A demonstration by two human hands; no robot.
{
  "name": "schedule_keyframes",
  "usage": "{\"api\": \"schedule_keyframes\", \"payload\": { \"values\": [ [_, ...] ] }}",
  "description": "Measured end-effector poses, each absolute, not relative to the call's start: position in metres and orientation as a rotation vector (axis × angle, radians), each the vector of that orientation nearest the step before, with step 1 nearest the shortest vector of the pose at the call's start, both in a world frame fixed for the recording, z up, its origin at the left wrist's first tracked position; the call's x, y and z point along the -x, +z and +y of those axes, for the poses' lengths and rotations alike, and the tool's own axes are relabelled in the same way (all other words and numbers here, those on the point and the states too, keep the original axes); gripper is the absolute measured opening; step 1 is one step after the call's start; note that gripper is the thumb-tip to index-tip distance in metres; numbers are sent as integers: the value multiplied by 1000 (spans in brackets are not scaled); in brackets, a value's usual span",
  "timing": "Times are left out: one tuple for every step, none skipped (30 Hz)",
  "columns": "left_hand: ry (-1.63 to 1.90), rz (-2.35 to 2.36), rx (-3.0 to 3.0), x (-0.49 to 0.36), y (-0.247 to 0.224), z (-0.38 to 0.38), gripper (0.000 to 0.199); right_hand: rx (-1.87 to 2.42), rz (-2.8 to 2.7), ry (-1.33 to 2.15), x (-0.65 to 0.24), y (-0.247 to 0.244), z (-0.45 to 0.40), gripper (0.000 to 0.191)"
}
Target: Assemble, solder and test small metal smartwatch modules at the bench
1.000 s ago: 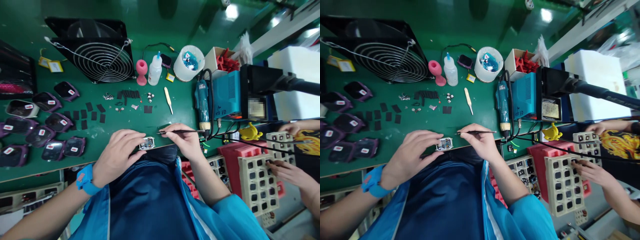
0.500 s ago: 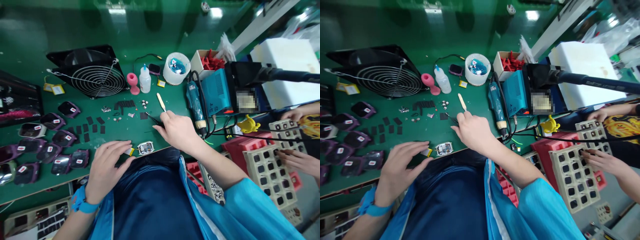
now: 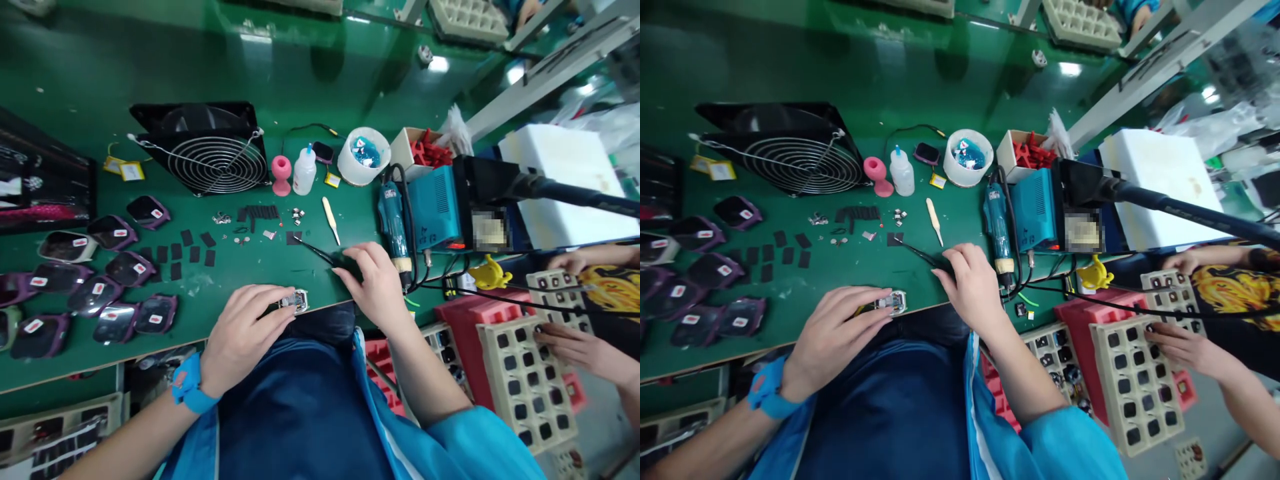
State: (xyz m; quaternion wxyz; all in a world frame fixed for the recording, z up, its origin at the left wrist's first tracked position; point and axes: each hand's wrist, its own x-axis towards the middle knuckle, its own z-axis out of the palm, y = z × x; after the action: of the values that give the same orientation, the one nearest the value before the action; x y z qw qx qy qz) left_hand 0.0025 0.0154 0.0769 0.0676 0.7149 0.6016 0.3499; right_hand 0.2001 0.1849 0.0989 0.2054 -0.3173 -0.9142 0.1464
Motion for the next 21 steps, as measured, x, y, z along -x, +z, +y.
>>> {"api": "schedule_keyframes", "payload": {
  "values": [
    [1056, 1813, -2158, -2, 77, 15, 17, 914, -2582, 383, -198, 97, 188, 16],
    [1060, 1812, -2158, -2, 77, 14, 18, 939, -2618, 369, -196, 96, 190, 15],
    [1066, 1811, -2154, -1, 77, 14, 17, 958, -2654, 363, -194, 95, 191, 11],
    [1071, 1808, -2149, -1, 77, 13, 17, 973, -2686, 362, -192, 95, 192, 8],
    [1079, 1805, -2148, -1, 77, 13, 16, 987, -2709, 369, -190, 95, 193, 9],
    [1086, 1799, -2153, -1, 77, 13, 16, 1003, -2717, 387, -189, 96, 194, 12],
    [1092, 1798, -2158, -2, 77, 13, 16, 1017, -2706, 420, -188, 98, 195, 14],
    [1099, 1801, -2163, -2, 77, 13, 16, 1032, -2674, 471, -188, 99, 195, 15],
    [1102, 1807, -2163, -3, 77, 13, 17, 1046, -2622, 551, -188, 101, 195, 15],
    [1107, 1816, -2156, -3, 77, 13, 18, 1056, -2552, 666, -189, 102, 195, 14],
    [1116, 1826, -2143, -4, 77, 13, 19, 1061, -2469, 812, -191, 103, 194, 10],
    [1123, 1833, -2126, -5, 78, 13, 19, 1062, -2376, 978, -192, 104, 193, 7],
    [1132, 1836, -2112, -5, 78, 13, 18, 1062, -2277, 1148, -195, 104, 191, 9],
    [1141, 1837, -2102, -5, 78, 13, 16, 1060, -2177, 1306, -198, 104, 189, 14],
    [1145, 1838, -2094, -5, 78, 13, 13, 1058, -2084, 1435, -201, 104, 188, 17],
    [1147, 1837, -2091, -5, 78, 12, 12, 1058, -2006, 1529, -205, 104, 187, 20],
    [1146, 1835, -2094, -5, 78, 12, 10, 1060, -1949, 1588, -209, 103, 186, 21],
    [1146, 1836, -2097, -5, 77, 12, 9, 1063, -1912, 1622, -213, 102, 186, 21],
    [1146, 1836, -2102, -5, 77, 12, 9, 1067, -1888, 1635, -217, 102, 186, 22],
    [1144, 1837, -2108, -5, 76, 12, 8, 1075, -1876, 1630, -220, 102, 185, 21],
    [1145, 1837, -2114, -4, 76, 12, 7, 1076, -1867, 1620, -222, 102, 184, 20]
  ]
}}
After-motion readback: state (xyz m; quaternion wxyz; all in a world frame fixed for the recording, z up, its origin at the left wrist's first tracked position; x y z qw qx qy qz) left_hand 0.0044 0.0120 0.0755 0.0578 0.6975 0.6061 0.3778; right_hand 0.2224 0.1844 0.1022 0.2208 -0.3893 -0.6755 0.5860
